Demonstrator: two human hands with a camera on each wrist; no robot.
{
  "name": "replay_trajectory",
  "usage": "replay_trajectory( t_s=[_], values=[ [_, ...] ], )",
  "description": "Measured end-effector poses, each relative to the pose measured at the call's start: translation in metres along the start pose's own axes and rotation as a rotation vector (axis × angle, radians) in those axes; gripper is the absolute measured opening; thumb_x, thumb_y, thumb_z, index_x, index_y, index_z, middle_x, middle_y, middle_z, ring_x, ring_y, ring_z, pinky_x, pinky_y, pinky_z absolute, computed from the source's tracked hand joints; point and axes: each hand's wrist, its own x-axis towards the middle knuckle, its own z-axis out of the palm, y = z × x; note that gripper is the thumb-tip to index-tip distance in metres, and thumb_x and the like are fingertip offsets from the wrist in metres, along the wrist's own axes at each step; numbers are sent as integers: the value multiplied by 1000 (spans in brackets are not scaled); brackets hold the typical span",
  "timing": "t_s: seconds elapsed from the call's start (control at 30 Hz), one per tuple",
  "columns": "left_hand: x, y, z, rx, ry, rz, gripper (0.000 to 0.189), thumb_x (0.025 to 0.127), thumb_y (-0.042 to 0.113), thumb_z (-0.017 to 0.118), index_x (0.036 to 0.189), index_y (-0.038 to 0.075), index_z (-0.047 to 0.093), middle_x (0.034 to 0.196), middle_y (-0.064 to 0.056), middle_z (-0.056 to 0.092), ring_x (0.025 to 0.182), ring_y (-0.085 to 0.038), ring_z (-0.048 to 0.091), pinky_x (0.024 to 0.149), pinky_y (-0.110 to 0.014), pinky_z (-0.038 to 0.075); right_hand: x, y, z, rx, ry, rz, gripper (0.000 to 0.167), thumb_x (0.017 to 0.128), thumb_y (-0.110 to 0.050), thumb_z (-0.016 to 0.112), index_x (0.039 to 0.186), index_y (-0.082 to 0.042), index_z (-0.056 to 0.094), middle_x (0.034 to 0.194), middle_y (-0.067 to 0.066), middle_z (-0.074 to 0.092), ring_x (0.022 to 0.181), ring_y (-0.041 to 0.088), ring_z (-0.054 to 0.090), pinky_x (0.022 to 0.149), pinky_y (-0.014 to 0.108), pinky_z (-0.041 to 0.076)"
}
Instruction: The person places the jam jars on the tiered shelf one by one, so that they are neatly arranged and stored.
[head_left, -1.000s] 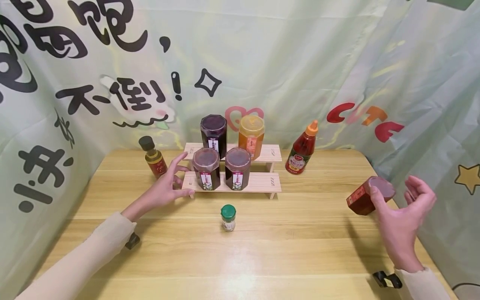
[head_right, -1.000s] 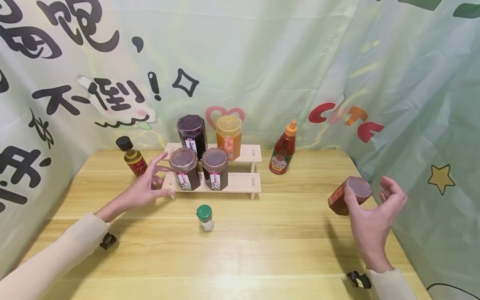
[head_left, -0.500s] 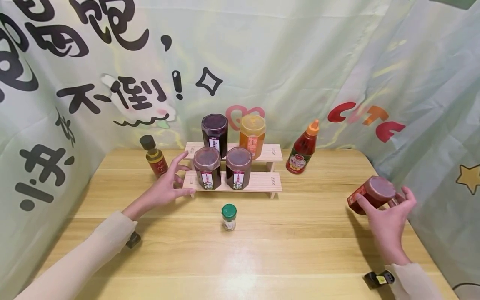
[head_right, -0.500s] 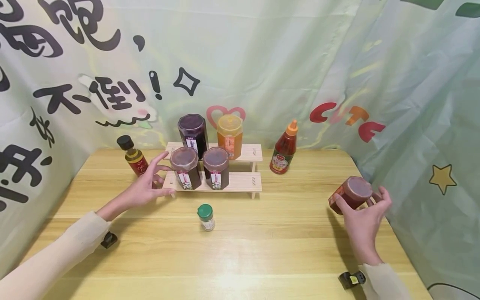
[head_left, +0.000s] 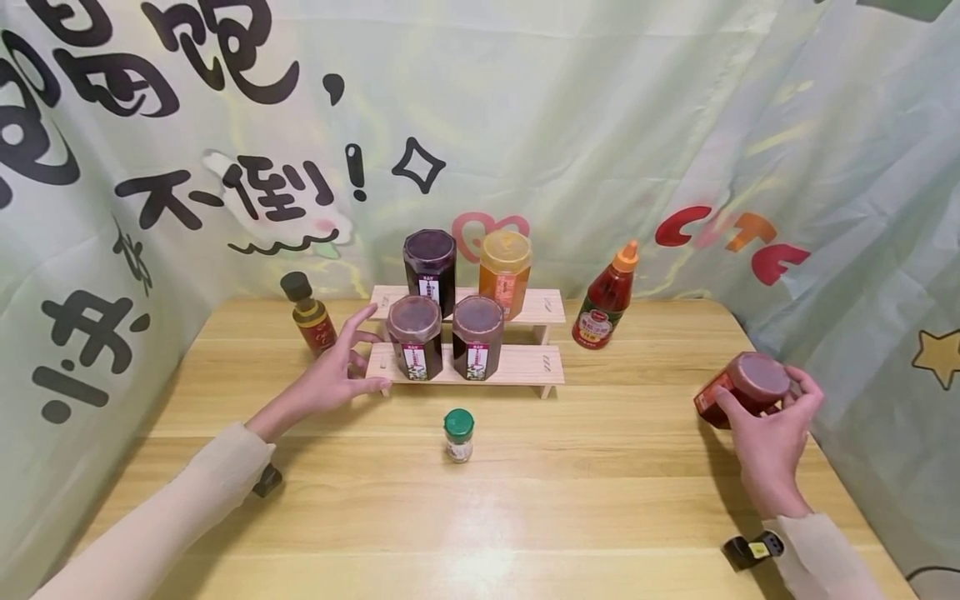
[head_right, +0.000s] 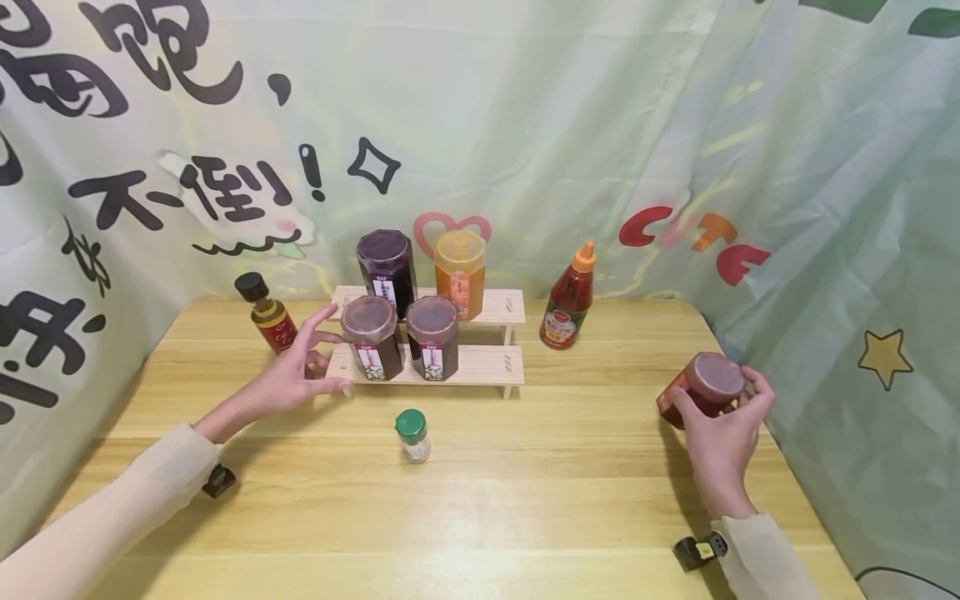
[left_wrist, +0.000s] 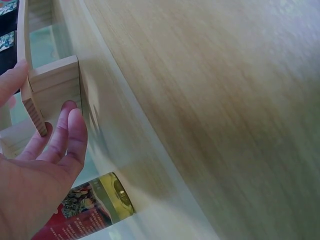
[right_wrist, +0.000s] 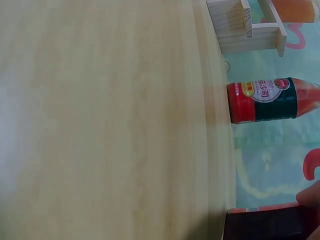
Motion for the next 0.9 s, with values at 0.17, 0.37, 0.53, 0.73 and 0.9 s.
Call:
replay_trajectory(
  t_s=[0.17, 0.37, 0.53, 0.73, 0.9],
  values=[
    [-1, -1, -1, -4, 5, 17, 126, 88, 12, 94, 176, 33, 6, 151, -29, 53, 95, -33, 68, 78, -45, 62, 1, -1, -6, -71, -26, -2, 94, 92, -8, 87, 161, -33, 28, 157, 9, 50, 136, 11, 51, 107, 15, 43],
    [-2, -3, 1, 8, 29, 78, 123, 88, 11, 93, 176, 26, 9, 146, -31, 56, 90, -30, 68, 76, -41, 60, 0, -5, -12, -190, -113, -11, 94, 95, -14, 86, 163, -33, 22, 157, 15, 49, 131, 13, 54, 93, 8, 47],
    [-1, 1, 1, 2, 15, 49, 123, 87, 7, 93, 176, 24, 9, 148, -31, 55, 92, -31, 67, 82, -44, 59, -1, -10, -14, -187, -150, -75, 94, 91, -9, 89, 160, -28, 27, 141, 8, 56, 115, 7, 60, 86, 6, 50],
    [-1, 2, 2, -6, 13, 21, 125, 87, 7, 94, 176, 22, 7, 149, -31, 55, 93, -33, 67, 83, -48, 59, -5, -18, -12, -151, -246, -222, 91, 88, -2, 91, 156, -22, 33, 118, -11, 63, 101, 0, 65, 82, 8, 54],
    [-2, 2, 2, 9, 16, 13, 125, 87, 7, 93, 176, 24, 7, 149, -30, 54, 93, -31, 68, 79, -44, 61, -13, -27, -7, -96, -369, -298, 89, 88, 3, 89, 155, -21, 36, 117, -12, 69, 100, 1, 70, 84, 10, 55]
  ],
)
